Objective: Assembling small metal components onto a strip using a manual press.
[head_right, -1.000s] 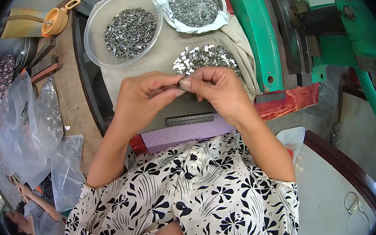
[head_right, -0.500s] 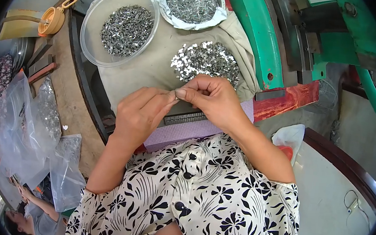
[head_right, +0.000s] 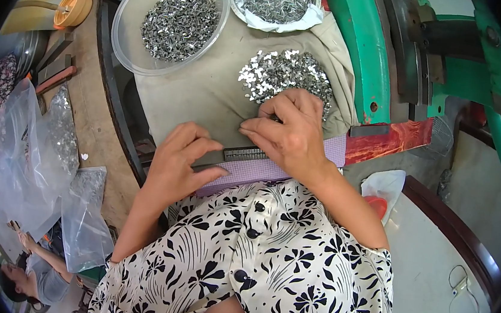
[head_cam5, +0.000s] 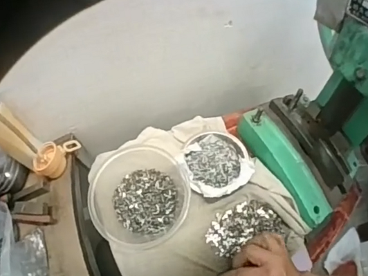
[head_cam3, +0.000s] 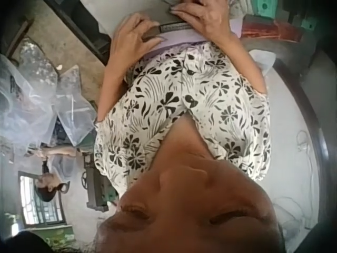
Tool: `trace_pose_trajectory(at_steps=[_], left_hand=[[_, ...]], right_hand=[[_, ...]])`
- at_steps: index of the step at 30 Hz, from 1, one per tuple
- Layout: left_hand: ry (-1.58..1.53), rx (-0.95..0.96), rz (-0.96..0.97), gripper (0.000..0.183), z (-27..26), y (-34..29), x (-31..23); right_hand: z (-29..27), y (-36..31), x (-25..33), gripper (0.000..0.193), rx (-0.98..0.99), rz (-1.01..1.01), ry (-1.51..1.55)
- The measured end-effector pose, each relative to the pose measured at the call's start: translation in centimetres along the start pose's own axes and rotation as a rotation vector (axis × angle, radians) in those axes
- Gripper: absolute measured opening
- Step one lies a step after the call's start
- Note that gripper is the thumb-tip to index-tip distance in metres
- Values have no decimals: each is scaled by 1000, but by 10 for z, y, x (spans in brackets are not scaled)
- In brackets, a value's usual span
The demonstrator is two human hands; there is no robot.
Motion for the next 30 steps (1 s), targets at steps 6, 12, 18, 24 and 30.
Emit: trace_pose_trajectory(at_steps=[6, 12, 18, 24, 30], left_hand=[[88, -6, 31, 31, 7, -1, -2], [39, -82, -41, 27, 6, -15, 8], [-61, -202, -92, 25, 11, -25, 14], [-74, -297, -120, 23, 15, -32, 15], [-69, -311, -135, 21, 15, -33, 15]], right_hand=[[11, -5, 3, 11, 46, 48, 6], [14, -5, -2, 10, 108, 166, 166], [34, -2, 7, 10, 227, 223, 292], [38, -1, 11, 11, 231, 242, 258], [42, -2, 11, 12, 264, 282, 217]])
Point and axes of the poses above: each hand's wrist, its own y-axis towards the middle knuckle, its own z-axis out of the palm, x = y × z, the point moved 9 cm from there along y, towards the middle knuckle, and after that the axes turned 15 degrees about x, right-handed, at the moved point
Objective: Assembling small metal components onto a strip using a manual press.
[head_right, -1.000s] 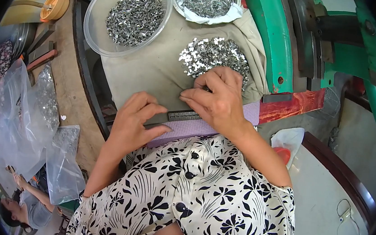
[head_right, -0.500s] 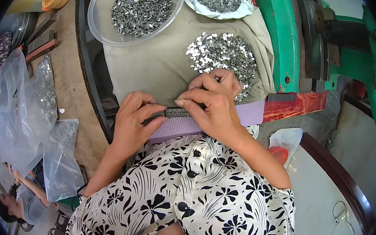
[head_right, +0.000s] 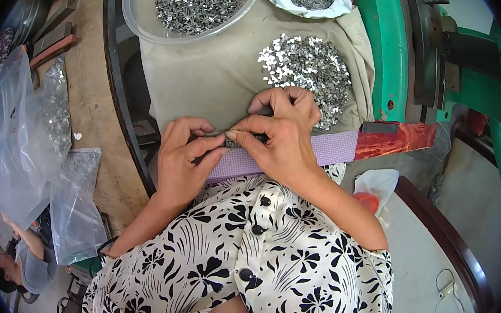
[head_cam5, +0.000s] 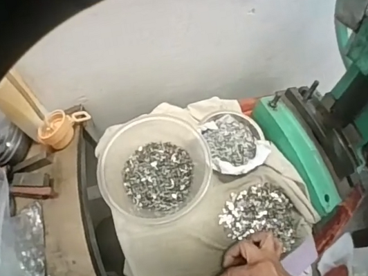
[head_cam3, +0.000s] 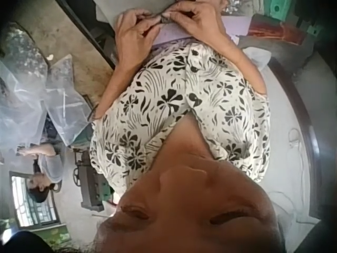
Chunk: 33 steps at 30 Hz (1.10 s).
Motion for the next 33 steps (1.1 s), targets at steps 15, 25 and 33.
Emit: trace_pose_trajectory(at_steps=[15, 25, 33], left_hand=[[2, 6, -23, 19, 1, 0, 0], [-7, 12, -16, 19, 1, 1, 1], [-26, 24, -31, 19, 1, 2, 2]], right_hand=[[0, 1, 0, 17, 41, 11, 2], [-2, 4, 3, 16, 56, 22, -33], [-3, 5, 1, 16, 60, 6, -18]])
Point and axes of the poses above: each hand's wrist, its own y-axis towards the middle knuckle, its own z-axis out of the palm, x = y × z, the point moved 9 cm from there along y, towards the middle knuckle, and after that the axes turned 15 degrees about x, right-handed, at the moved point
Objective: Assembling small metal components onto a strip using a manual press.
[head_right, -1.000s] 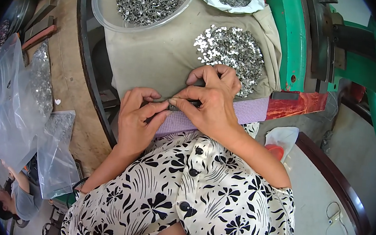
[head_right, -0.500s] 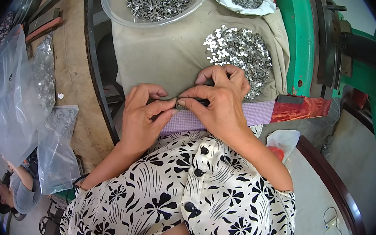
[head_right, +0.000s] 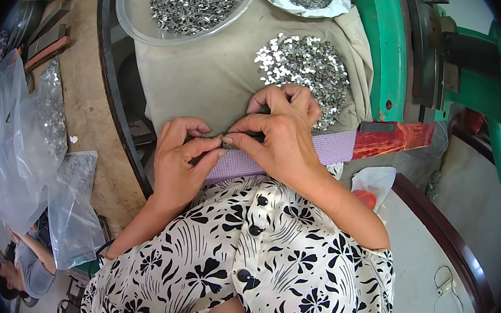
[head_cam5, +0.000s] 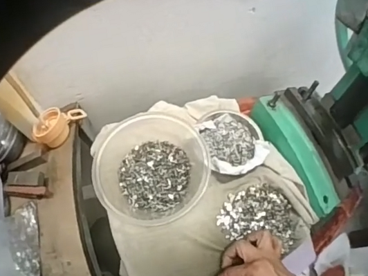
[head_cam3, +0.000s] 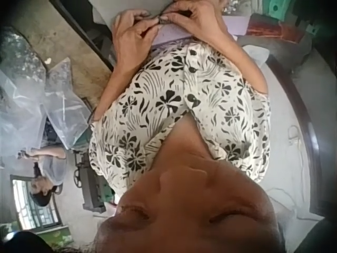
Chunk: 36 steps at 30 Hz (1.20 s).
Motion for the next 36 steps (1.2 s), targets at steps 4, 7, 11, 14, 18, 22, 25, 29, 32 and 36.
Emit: trace_pose_trajectory(at_steps=[4, 7, 11, 14, 18, 22, 25, 29, 32, 36], left_hand=[[-2, 5, -15, 21, 0, 0, 0], [3, 13, -11, 22, -1, 1, -1], [5, 16, -13, 23, -2, 2, -1], [8, 20, -17, 22, -3, 2, 0], [13, 27, -12, 21, -2, 3, -1], [8, 27, 4, 19, -1, 3, -2], [10, 26, 6, 19, -1, 2, -2], [12, 25, -1, 19, -1, 2, -2], [12, 23, 3, 20, -2, 3, -2], [5, 35, -2, 20, -2, 3, -2]], right_hand=[[-3, -2, -2, 17, -14, -18, -2], [-6, -5, -6, 18, -17, -21, -4], [-6, -5, -6, 18, -26, -34, -23], [-8, -7, -7, 17, -29, -34, -52], [-10, -10, -10, 17, -67, -36, -58], [-8, -10, -8, 17, -62, -23, -55], [-8, -12, -10, 17, -66, -21, -62], [-10, -19, -20, 17, -48, 29, -64], [-11, -21, -23, 17, -44, 30, -81], [-11, -21, -23, 17, -53, 23, -89]])
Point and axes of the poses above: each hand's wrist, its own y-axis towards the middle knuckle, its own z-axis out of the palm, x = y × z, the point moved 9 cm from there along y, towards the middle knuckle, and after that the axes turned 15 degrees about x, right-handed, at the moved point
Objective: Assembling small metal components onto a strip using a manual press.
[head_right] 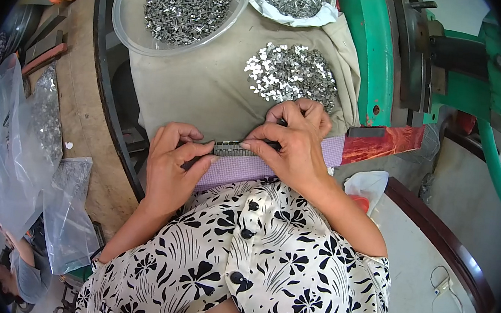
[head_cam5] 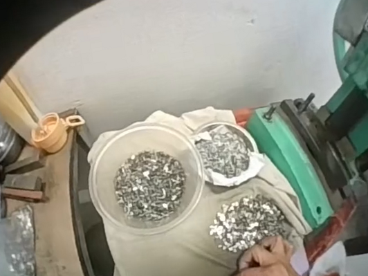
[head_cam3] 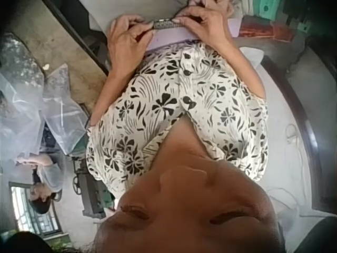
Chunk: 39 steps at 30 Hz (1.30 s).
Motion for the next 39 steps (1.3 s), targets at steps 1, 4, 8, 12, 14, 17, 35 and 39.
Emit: trace_pose_trajectory(at_steps=[1, 4, 8, 12, 14, 17, 35, 39], left_hand=[[6, -3, -1, 20, 0, 0, 0], [9, -1, -6, 20, -1, 1, -1], [10, -1, -19, 20, -1, 0, 0], [9, 0, -19, 20, 0, 0, 0], [14, 0, -14, 21, 0, 1, -1], [13, 6, -18, 21, 1, 1, 0], [17, 11, -20, 22, 0, 1, -1], [19, 14, -21, 21, -1, 1, -2]], right_hand=[[-1, 1, 1, 18, -9, -3, 6], [0, 2, 5, 20, -27, 16, 15], [3, 2, 2, 19, -21, 14, 25], [2, 1, 1, 19, 4, -15, 28], [1, 2, 2, 18, -20, -22, 24], [1, 4, 6, 18, -24, 1, 48], [-2, 1, -3, 17, 28, -24, 98], [-5, 4, 1, 18, 31, -21, 30]])
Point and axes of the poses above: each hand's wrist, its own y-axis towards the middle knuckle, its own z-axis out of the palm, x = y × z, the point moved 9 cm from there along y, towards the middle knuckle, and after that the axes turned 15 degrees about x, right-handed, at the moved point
